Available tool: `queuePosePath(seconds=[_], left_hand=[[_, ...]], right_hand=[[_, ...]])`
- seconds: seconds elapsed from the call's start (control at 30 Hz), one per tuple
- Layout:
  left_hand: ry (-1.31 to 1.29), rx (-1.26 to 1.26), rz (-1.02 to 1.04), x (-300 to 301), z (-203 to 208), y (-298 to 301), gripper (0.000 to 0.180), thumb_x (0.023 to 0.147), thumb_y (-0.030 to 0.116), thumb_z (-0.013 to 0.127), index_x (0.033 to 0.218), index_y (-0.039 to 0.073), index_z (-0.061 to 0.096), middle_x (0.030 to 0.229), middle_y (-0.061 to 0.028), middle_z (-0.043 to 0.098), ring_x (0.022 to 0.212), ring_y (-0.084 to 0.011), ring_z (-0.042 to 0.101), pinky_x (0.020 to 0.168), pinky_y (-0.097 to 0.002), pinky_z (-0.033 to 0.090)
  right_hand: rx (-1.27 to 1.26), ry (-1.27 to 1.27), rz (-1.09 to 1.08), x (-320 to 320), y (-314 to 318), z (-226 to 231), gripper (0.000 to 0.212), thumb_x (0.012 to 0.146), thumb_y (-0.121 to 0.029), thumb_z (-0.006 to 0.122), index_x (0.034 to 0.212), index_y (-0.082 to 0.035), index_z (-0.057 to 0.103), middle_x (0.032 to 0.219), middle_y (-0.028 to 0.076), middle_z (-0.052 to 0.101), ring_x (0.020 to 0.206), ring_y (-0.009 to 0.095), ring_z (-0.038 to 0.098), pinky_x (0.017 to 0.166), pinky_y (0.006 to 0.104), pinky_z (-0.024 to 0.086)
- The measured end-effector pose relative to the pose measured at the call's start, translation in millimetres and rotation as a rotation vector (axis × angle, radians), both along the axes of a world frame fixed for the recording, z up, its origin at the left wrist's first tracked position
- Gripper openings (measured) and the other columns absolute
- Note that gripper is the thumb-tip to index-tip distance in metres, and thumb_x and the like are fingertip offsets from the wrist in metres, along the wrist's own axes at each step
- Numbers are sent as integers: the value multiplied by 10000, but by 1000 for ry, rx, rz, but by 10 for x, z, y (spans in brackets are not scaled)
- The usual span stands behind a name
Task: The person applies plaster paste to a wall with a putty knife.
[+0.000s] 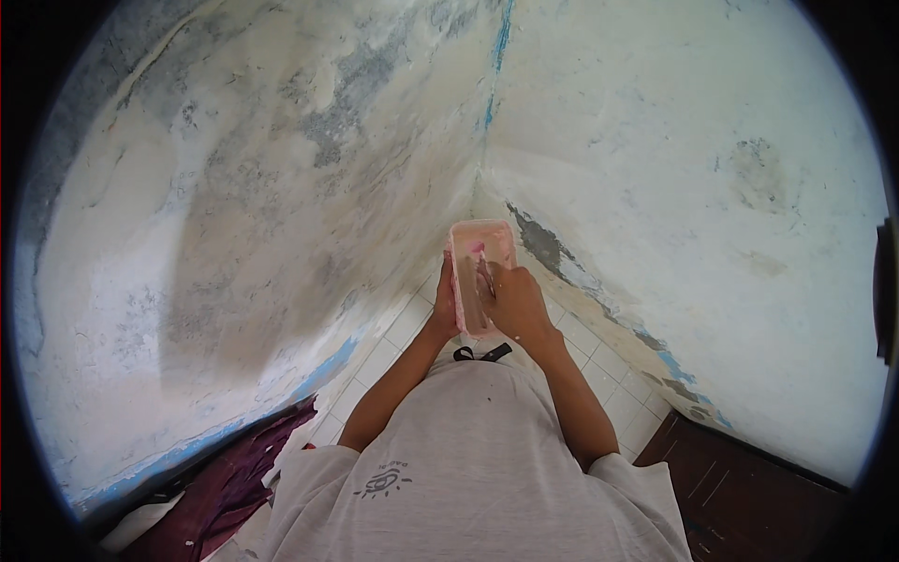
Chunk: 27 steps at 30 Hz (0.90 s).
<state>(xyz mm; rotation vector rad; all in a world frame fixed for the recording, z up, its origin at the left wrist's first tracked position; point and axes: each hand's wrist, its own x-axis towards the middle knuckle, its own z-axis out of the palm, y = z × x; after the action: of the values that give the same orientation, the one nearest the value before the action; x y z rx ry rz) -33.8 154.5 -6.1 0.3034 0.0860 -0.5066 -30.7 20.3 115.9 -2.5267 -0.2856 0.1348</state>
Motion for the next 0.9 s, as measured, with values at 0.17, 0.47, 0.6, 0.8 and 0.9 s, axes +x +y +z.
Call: queuePosePath(seconds=[0.17,0.47,0.6,0.8,0.9], left_hand=[[24,67,41,-1,123,-49,734,1062,650,289,1570,126,371,1492,-114,519,1331,-262,554,1110,-443,486],[2,61,31,-5,-79,36,753,1039,693,289,1568,164,378,1477,-113,534,1323,-307,562,1123,-507,464],[1,3,16,5,-84,21,757,1037,696,291,1569,164,376,1479,-131,530,1336,-310,553,1127,-517,458],[17,12,31,26,-34,79,741,1039,688,306,1544,159,424,1461,-120,551,1316,-303,568,1126,-505,460],[40,14,50,26,-62,84,725,1046,676,304,1532,156,440,1452,-111,559,1309,-295,572,1124,-488,464]], right_hand=[[-82,-47,0,286,-176,76,220,921,-186,647,957,30,654,694,294,627,690,484,650,654,553,536],[-51,32,41,30,16,-18,221,909,-178,650,927,42,661,713,295,640,687,477,654,638,541,542],[-4,82,-21,237,-11,17,223,905,-178,652,889,44,662,724,301,646,670,477,650,629,544,538],[-206,20,43,155,-85,-69,236,919,-205,630,985,21,653,771,254,679,674,431,694,627,514,569],[2,41,50,82,152,34,226,917,-188,648,877,35,644,681,288,633,654,472,655,631,535,541]])
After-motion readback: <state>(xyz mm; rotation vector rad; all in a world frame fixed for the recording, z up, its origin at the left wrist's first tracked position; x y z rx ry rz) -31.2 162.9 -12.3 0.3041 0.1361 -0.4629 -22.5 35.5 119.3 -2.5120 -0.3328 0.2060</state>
